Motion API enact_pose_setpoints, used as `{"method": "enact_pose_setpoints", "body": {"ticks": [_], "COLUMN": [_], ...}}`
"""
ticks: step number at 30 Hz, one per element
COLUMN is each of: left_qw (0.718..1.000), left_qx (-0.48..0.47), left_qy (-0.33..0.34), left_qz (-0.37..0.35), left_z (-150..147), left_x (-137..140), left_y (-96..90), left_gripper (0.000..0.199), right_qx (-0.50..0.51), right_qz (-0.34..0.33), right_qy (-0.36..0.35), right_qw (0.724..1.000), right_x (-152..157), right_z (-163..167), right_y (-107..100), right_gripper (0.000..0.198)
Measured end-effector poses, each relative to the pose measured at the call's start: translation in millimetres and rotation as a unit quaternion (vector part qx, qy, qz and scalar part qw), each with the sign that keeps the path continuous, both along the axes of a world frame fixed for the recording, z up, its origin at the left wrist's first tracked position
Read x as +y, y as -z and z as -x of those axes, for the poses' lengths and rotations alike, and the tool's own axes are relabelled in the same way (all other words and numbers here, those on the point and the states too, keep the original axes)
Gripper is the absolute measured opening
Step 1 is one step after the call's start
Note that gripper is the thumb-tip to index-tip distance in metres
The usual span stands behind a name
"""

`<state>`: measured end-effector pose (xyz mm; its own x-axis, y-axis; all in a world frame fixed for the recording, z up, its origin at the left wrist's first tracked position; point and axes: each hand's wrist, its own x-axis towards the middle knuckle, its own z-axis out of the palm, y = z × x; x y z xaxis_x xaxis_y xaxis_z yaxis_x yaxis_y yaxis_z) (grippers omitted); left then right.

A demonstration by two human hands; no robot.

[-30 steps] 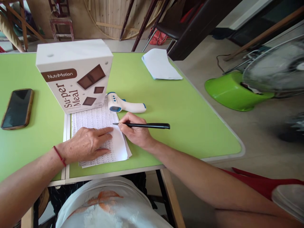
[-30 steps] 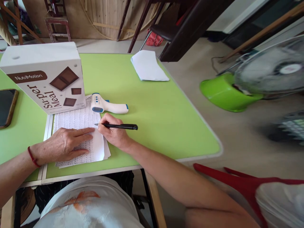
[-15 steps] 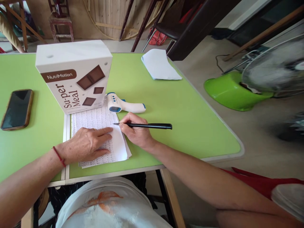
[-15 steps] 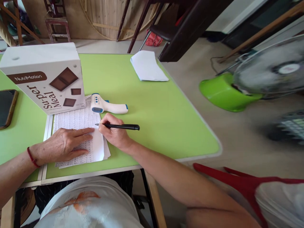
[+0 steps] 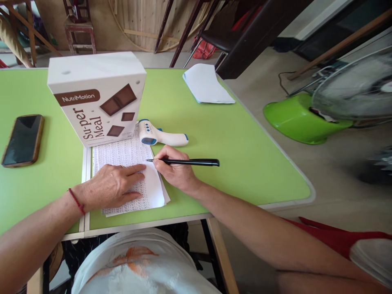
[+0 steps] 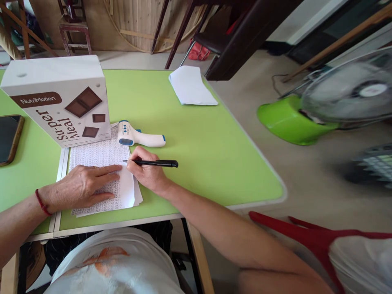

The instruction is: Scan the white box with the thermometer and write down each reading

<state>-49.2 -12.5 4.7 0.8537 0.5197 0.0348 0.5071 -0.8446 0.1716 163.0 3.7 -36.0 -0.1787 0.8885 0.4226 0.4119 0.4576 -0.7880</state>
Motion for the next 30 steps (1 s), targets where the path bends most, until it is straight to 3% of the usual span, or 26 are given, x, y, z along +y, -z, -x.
{"method": "enact_pose_setpoints", "body": {"ticks": [16,22,26,30], "left_qw": [1.0,1.0,1.0,0.991], "left_qx": [-0.005,0.001,-0.022,-0.128], "left_qy": [0.001,-0.003,0.006,0.002], "left_qz": [0.004,0.009,-0.001,-0.032], "left_z": [1,1,3,10], "left_x": [0,1,2,7], "left_y": [1.0,0.6,4.7,2.7], "left_gripper": [0.031,0.031,0.029,0.022], "right_qx": [-0.012,0.006,0.011,-0.033], "right_qz": [-0.015,-0.031,-0.072,-0.159], "right_qy": [-0.01,0.027,0.058,0.034], "right_qw": [1.0,0.999,0.996,0.986], "right_x": [0,0,0,0], "right_z": [0,-1,-3,-8], "right_y": [-1,2,0,-4], "right_gripper": [0.017,0.016,0.011,0.016]}}
